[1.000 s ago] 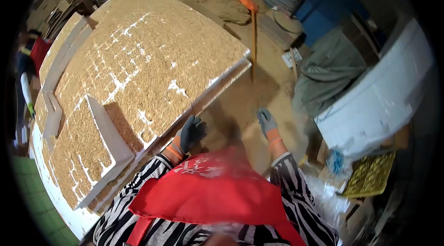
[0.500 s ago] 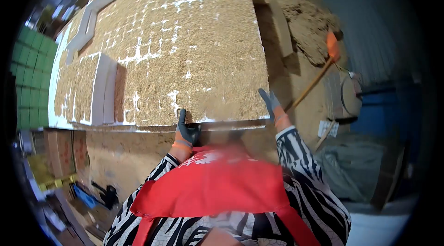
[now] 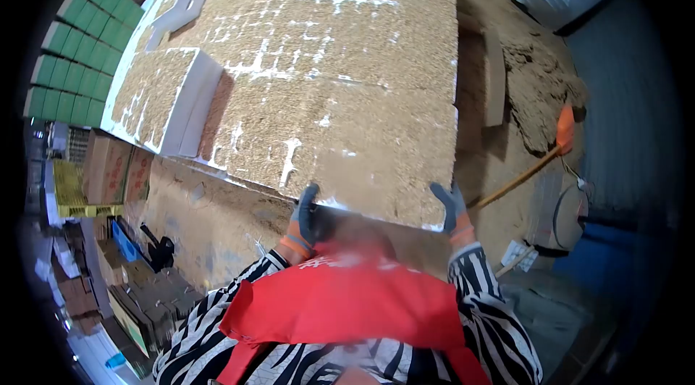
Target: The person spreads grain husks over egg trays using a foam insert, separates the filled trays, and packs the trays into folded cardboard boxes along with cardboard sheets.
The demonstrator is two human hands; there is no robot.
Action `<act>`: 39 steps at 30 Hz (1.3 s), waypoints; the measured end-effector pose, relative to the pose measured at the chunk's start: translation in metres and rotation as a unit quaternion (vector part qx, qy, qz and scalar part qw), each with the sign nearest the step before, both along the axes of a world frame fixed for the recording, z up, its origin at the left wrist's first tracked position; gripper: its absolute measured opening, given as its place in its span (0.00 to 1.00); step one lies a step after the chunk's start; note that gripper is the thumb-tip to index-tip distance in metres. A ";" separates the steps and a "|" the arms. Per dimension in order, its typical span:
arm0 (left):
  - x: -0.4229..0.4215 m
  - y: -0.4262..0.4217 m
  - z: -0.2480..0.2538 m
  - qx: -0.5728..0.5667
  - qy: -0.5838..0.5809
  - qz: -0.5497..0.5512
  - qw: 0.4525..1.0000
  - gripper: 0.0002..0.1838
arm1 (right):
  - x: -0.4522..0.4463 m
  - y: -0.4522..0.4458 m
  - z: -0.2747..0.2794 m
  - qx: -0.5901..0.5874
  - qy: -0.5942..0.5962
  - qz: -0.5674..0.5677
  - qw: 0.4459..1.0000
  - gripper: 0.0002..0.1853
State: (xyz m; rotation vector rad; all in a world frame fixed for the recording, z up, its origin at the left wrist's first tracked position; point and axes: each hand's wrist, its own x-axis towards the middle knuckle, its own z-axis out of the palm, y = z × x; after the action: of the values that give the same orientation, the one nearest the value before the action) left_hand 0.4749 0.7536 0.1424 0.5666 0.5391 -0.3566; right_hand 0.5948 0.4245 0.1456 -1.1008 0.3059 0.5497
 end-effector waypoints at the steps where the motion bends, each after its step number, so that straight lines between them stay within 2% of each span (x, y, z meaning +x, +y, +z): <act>1: -0.006 -0.001 0.004 0.103 -0.020 -0.025 0.994 0.35 | -0.005 -0.002 0.000 0.002 0.004 -0.002 1.000 0.31; 3: -0.017 0.010 0.003 0.059 -0.025 -0.045 0.997 0.34 | -0.018 0.010 0.040 0.008 -0.016 -0.021 1.000 0.31; 4: -0.026 0.020 -0.001 -0.091 -0.010 -0.041 0.995 0.33 | -0.024 0.014 0.047 0.020 -0.019 -0.024 0.999 0.31; 5: -0.024 0.020 0.031 0.079 -0.097 -0.013 0.992 0.30 | -0.025 0.020 0.054 0.007 -0.032 -0.016 0.999 0.31; 6: -0.023 0.020 0.063 0.312 -0.147 0.007 0.939 0.27 | -0.028 0.028 0.061 -0.007 -0.044 -0.010 0.999 0.31; 7: -0.021 0.020 0.094 0.507 -0.139 0.039 0.849 0.24 | -0.031 0.037 0.069 -0.023 -0.057 -0.005 0.998 0.31; 8: -0.017 0.034 0.107 0.316 -0.058 0.099 0.942 0.23 | -0.027 0.056 0.082 -0.047 -0.042 0.012 0.998 0.31; 9: -0.015 0.062 0.092 0.242 -0.021 0.138 0.960 0.21 | -0.025 0.084 0.096 0.009 -0.064 -0.005 0.998 0.31; 11: -0.011 0.117 0.060 0.092 0.058 0.238 0.965 0.20 | -0.015 0.137 0.103 0.048 -0.061 -0.015 0.997 0.31; 12: -0.014 0.144 0.041 0.186 0.008 0.237 0.953 0.21 | -0.009 0.164 0.102 0.042 -0.082 -0.001 0.996 0.33; 13: -0.004 0.171 0.053 0.119 0.025 0.242 0.963 0.23 | 0.001 0.192 0.093 0.035 -0.102 0.012 0.994 0.35; 15: 0.009 0.214 0.069 0.130 0.025 0.222 0.966 0.27 | 0.019 0.241 0.064 0.019 -0.138 0.044 0.989 0.40; 17: 0.005 0.275 0.039 0.220 0.081 0.173 0.957 0.32 | 0.032 0.282 0.023 -0.047 -0.189 0.076 0.978 0.40; 18: 0.007 0.295 0.028 0.266 0.107 0.147 0.947 0.35 | 0.029 0.301 -0.021 -0.083 -0.142 0.013 0.986 0.37; 21: 0.004 0.308 0.027 0.331 0.162 0.070 0.927 0.44 | 0.015 0.307 0.013 -0.109 -0.148 0.039 0.982 0.35; 23: -0.003 0.331 -0.009 0.265 0.122 0.028 0.956 0.50 | 0.013 0.313 0.012 -0.102 -0.140 0.041 0.984 0.36; 24: -0.008 0.336 -0.021 0.236 0.086 0.025 0.968 0.50 | 0.011 0.311 0.009 -0.099 -0.136 0.036 0.985 0.37; 25: -0.007 0.336 -0.029 0.205 0.050 0.020 0.977 0.50 | 0.007 0.304 0.002 -0.211 -0.233 0.109 0.943 0.39; 26: 0.001 0.312 0.011 0.177 0.055 0.033 0.982 0.52 | 0.006 0.301 -0.004 -0.224 -0.247 0.120 0.935 0.38; 27: -0.001 0.302 0.033 0.229 0.080 0.022 0.970 0.53 | 0.004 0.299 -0.005 -0.201 -0.227 0.113 0.946 0.38; 28: -0.005 0.294 0.038 0.262 0.100 0.072 0.957 0.50 | 0.002 0.298 -0.004 -0.168 -0.195 0.106 0.960 0.38; 31: -0.032 0.287 0.019 0.402 0.135 0.230 0.876 0.38 | -0.001 0.285 0.007 -0.099 -0.137 0.096 0.981 0.37; 32: -0.032 0.287 0.017 0.442 0.112 0.263 0.850 0.35 | -0.002 0.279 0.012 -0.082 -0.123 0.098 0.984 0.37; 34: -0.018 0.266 0.062 0.518 0.071 0.337 0.783 0.31 | 0.003 0.264 0.021 -0.045 -0.099 0.107 0.988 0.36; 37: 0.009 0.223 0.104 0.642 0.020 0.339 0.687 0.27 | 0.025 0.239 0.046 -0.004 -0.075 0.119 0.990 0.35; 38: 0.009 0.221 0.103 0.653 0.004 0.306 0.693 0.25 | 0.037 0.230 0.057 0.002 -0.073 0.118 0.990 0.35; 39: 0.013 0.214 0.094 0.658 -0.002 0.322 0.680 0.24 | 0.051 0.221 0.066 0.001 -0.077 0.117 0.990 0.35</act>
State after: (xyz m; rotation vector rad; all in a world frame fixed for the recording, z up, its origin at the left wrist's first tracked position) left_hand 0.4876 0.9679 0.2367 1.7012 0.9177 0.8436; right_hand 0.6455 0.6455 0.2119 -1.1775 0.0402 0.6684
